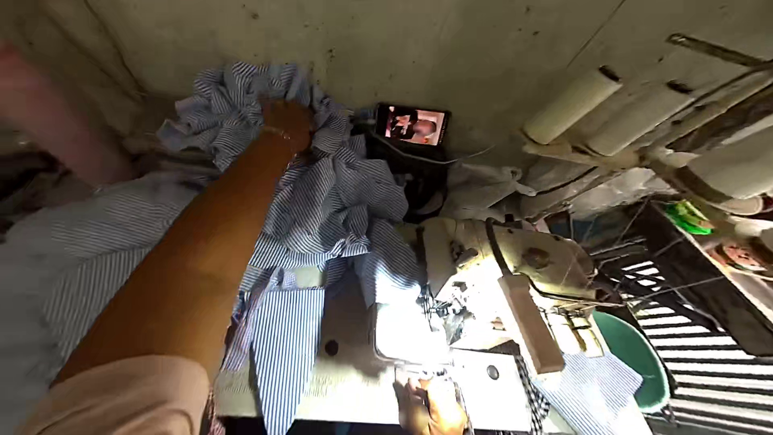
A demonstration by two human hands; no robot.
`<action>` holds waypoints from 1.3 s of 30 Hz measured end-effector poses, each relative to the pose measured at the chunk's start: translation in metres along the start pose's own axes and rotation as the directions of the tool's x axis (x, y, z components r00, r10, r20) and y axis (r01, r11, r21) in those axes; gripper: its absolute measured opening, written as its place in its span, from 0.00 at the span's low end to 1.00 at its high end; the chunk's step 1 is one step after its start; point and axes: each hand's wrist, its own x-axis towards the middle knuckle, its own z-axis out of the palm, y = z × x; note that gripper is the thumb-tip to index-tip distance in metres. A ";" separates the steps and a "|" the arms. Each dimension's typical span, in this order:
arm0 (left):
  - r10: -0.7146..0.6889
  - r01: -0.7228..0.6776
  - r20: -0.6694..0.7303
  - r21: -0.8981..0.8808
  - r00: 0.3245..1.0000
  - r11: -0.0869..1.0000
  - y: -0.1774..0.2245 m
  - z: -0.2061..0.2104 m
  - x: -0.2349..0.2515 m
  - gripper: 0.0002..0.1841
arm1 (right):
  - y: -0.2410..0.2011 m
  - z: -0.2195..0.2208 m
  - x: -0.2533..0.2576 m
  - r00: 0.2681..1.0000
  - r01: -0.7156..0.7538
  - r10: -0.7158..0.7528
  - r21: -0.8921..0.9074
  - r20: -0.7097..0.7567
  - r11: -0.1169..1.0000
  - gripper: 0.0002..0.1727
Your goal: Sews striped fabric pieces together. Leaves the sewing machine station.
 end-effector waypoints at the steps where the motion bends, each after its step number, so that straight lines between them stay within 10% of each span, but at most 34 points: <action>1: 0.018 -0.018 0.001 0.025 1.000 1.000 -0.003 -0.007 -0.007 0.32 | -0.001 0.000 0.000 1.000 0.021 -0.022 0.012 0.013 1.000 0.23; 5: 0.134 -0.122 -0.080 0.139 0.988 0.983 -0.002 -0.033 -0.035 0.36 | -0.038 0.001 0.001 0.969 0.152 -0.200 0.290 0.144 0.945 0.15; 9: 0.228 -0.209 -0.171 0.120 0.959 0.970 -0.016 -0.049 -0.087 0.38 | -0.090 0.021 0.000 0.759 0.370 -0.590 0.563 0.275 0.739 0.12; 13: 0.040 -0.035 -0.053 0.092 0.998 0.995 -0.037 -0.095 -0.207 0.28 | -0.096 0.045 0.009 0.619 0.505 -0.735 0.576 0.277 0.642 0.13; 16: 0.169 -0.162 -0.228 0.052 0.959 0.985 -0.109 -0.053 -0.312 0.10 | -0.094 0.051 0.019 0.634 0.544 -0.743 0.559 0.214 0.626 0.10; 21: 0.085 -0.133 -0.215 -0.218 0.973 0.967 -0.167 0.029 -0.441 0.19 | -0.095 0.052 0.030 0.533 0.576 -0.811 0.598 0.242 0.557 0.11; 32: -0.102 0.096 0.010 -0.428 0.995 0.898 -0.158 0.052 -0.423 0.10 | -0.111 0.047 0.051 0.518 0.331 -0.745 0.704 0.420 0.628 0.11; 39: -0.121 0.036 -0.260 -0.307 0.958 0.951 -0.142 0.042 -0.405 0.23 | -0.115 0.049 0.061 0.519 -0.117 -0.550 0.692 0.654 0.712 0.10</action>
